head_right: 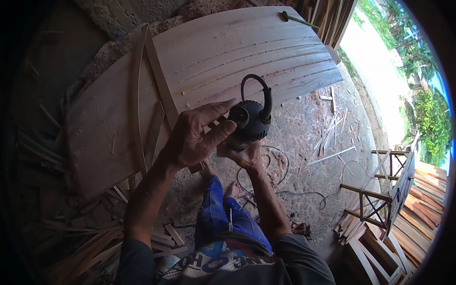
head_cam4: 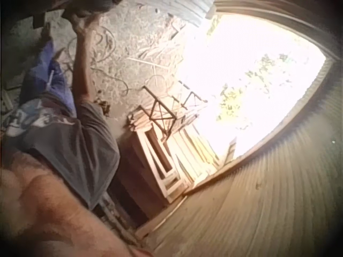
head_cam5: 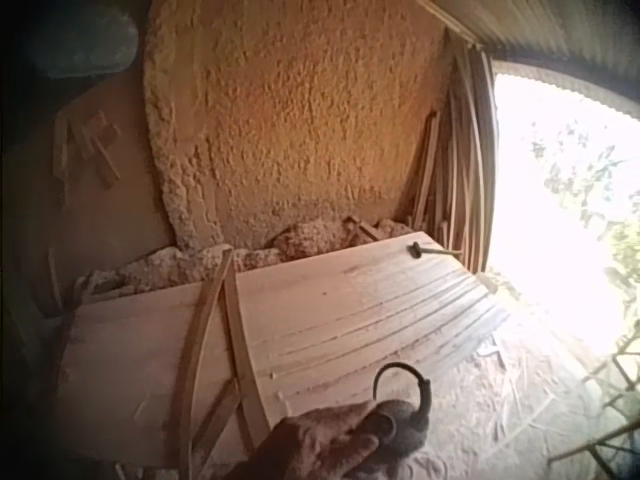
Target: The person positions a guide board on a large wooden panel and secures it using a hammer. They then use a hand-held router to carve grooves into the panel, following the guide, and subsequently move the guide board to a new position on the panel.
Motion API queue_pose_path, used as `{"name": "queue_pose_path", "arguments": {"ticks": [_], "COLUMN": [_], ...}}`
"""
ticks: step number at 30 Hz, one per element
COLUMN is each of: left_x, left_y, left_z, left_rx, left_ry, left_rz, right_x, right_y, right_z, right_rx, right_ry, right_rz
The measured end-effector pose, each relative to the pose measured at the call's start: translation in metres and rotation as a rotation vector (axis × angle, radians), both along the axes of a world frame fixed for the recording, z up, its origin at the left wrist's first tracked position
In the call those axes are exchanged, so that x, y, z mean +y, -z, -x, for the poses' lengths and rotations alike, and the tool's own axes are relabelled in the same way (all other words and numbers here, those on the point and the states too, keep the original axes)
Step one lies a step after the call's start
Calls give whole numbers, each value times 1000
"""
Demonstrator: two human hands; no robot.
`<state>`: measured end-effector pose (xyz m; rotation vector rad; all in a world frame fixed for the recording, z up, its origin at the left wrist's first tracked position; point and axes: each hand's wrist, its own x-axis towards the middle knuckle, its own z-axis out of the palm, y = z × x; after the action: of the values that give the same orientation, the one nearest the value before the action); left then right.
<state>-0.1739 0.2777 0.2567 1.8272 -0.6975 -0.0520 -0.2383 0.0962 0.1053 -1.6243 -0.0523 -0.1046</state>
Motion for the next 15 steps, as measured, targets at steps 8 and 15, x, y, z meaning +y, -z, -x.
{"name": "queue_pose_path", "arguments": {"ticks": [8,15], "left_x": [-1,2], "left_y": [-43,-51], "left_z": [-31,-25], "left_rx": [72,-40], "left_ry": [59,13], "left_rz": [-179,-204], "right_x": [16,7], "right_y": [-5,-23], "right_z": [-16,-5], "right_rx": [-26,1], "right_ry": [-21,29], "right_rz": [-24,-57]}}
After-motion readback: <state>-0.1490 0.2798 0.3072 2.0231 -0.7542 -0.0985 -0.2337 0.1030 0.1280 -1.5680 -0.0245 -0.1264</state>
